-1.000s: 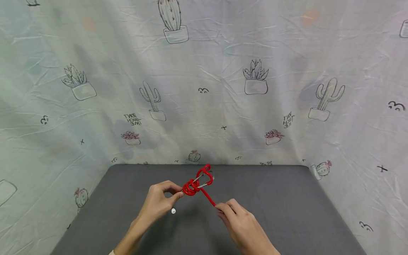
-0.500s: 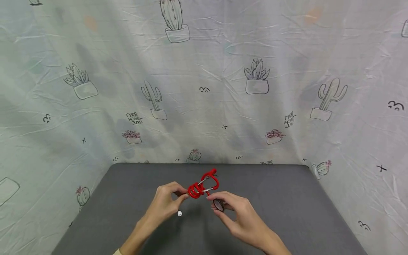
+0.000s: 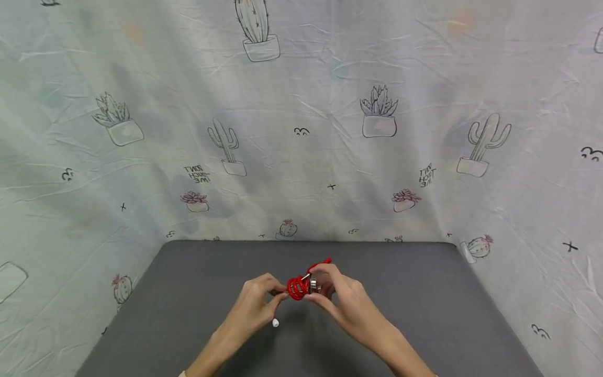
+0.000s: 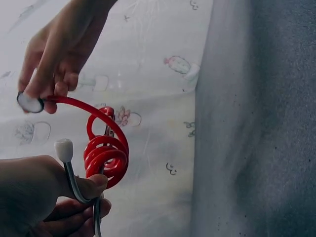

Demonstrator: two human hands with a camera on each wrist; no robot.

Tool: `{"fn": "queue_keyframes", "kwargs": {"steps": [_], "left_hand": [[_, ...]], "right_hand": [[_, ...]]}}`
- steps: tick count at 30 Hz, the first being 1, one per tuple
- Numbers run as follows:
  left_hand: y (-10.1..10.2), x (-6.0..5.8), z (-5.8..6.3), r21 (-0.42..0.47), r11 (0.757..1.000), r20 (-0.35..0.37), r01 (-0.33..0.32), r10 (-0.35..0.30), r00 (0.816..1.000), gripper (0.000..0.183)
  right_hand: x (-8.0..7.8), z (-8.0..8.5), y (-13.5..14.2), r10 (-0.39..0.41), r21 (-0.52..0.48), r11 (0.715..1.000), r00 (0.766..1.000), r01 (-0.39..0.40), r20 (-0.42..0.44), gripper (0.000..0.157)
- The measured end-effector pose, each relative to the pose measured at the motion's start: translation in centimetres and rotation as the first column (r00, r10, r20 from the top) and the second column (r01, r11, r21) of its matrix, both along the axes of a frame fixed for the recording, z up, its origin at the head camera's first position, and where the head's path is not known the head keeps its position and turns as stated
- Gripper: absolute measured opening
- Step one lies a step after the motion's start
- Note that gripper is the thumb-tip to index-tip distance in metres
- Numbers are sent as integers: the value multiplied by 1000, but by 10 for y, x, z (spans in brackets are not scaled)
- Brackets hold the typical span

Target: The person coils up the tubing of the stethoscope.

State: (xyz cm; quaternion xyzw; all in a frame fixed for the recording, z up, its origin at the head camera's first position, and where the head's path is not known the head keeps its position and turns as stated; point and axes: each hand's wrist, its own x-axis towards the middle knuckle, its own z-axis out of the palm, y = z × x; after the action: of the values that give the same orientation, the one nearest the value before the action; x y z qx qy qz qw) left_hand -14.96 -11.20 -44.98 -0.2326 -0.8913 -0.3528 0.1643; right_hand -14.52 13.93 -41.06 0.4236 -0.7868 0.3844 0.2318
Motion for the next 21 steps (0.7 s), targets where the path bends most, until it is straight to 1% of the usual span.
{"fn": "queue_keyframes", "kwargs": {"steps": [2,4,8,10,12,14,15,18,21], "left_hand": [[2,1,0,-11,1000,-25,-11,11,1000,10],[5,2,2,-10,1000,-49,-25,25,998,11],[8,3,5,0,998,-96,-61,60,994,13],[9,3,6,6,997,-104,-75,75,992,13],[9,3,7,6,997,-101,-83,83,991,13],[9,4,7,3,996,-97,-87,87,991,12],[9,4,7,1,996,-97,-88,87,991,12],[9,4,6,-3,996,-101,-90,90,991,12],[9,3,6,-2,996,-107,-93,92,990,12]], "right_hand": [[-6,-2,-3,-39,-6,999,996,39,-74,43],[-11,-6,-6,-80,-11,997,988,79,-131,44],[-19,-14,-7,-187,-9,982,956,190,-226,48],[-23,-17,-7,-241,-3,969,940,248,-243,43],[-25,-20,-6,-276,7,958,934,285,-226,39],[-25,-21,-6,-293,36,952,938,304,-183,43],[-25,-21,-6,-295,53,951,943,306,-157,46],[-23,-20,-6,-292,114,947,952,301,-91,46],[-22,-20,-7,-287,150,943,954,296,-81,42]]}}
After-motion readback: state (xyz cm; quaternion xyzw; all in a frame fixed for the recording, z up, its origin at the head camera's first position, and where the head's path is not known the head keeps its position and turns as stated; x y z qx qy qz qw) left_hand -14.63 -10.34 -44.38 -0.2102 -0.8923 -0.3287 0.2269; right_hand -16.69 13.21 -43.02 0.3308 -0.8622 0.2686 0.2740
